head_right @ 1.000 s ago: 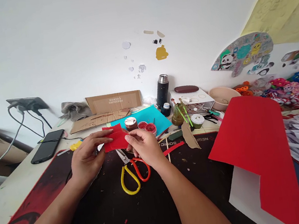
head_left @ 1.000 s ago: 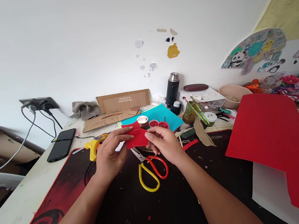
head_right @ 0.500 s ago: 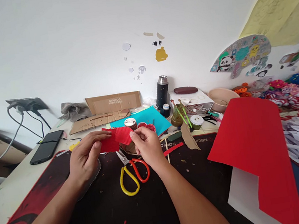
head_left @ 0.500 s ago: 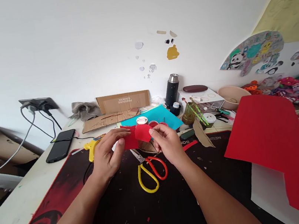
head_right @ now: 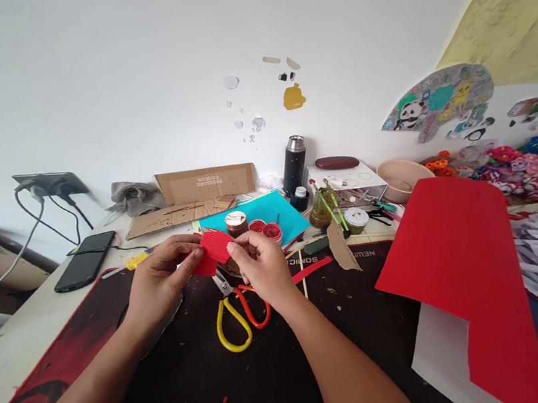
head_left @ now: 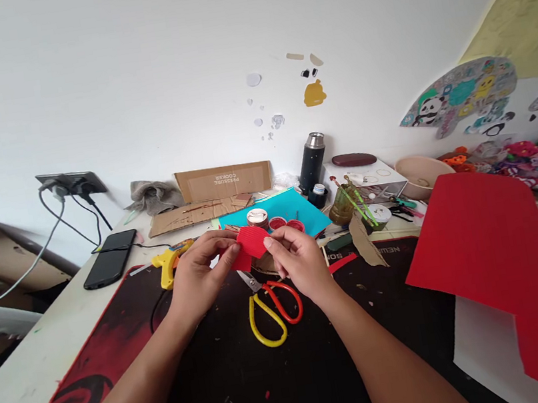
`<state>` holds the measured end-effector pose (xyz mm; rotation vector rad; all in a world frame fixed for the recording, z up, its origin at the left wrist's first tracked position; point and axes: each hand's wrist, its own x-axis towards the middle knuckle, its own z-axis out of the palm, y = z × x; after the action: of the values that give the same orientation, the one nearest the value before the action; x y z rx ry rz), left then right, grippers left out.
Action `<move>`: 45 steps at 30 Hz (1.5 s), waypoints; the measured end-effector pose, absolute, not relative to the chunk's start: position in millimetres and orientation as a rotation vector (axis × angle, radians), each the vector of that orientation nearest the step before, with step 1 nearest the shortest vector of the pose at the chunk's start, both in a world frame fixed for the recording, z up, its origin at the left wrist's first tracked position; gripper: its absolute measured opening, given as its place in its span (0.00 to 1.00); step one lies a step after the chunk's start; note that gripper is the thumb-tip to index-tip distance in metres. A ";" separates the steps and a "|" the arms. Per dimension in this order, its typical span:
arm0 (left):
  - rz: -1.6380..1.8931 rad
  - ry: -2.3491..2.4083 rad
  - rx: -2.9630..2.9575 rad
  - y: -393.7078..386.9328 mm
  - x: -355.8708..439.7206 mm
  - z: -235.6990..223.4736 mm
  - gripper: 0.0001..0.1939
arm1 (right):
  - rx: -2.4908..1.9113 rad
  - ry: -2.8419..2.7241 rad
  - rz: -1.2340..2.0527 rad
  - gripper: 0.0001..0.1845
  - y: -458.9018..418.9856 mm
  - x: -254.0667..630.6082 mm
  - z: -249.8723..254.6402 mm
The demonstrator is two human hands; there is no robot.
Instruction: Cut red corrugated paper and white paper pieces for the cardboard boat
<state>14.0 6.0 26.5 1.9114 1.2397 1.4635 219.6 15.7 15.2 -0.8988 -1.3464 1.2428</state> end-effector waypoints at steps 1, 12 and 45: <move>1.465 1.243 1.858 5.9 14.3 27.4 0.10 | -0.899 -1.357 1.247 0.20 15.2 219.1 15.2; 1.468 1.324 1.773 8.9 9.6 26.9 0.13 | -0.891 -1.413 1.284 0.17 14.5 217.5 9.0; 1.406 1.343 1.708 11.7 4.6 32.1 0.16 | -0.985 -1.386 1.150 0.22 15.8 218.0 3.2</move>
<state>4.6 11.7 32.1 1.7077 1.3432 1.4063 218.0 15.8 3.2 -0.9850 -1.3863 1.1496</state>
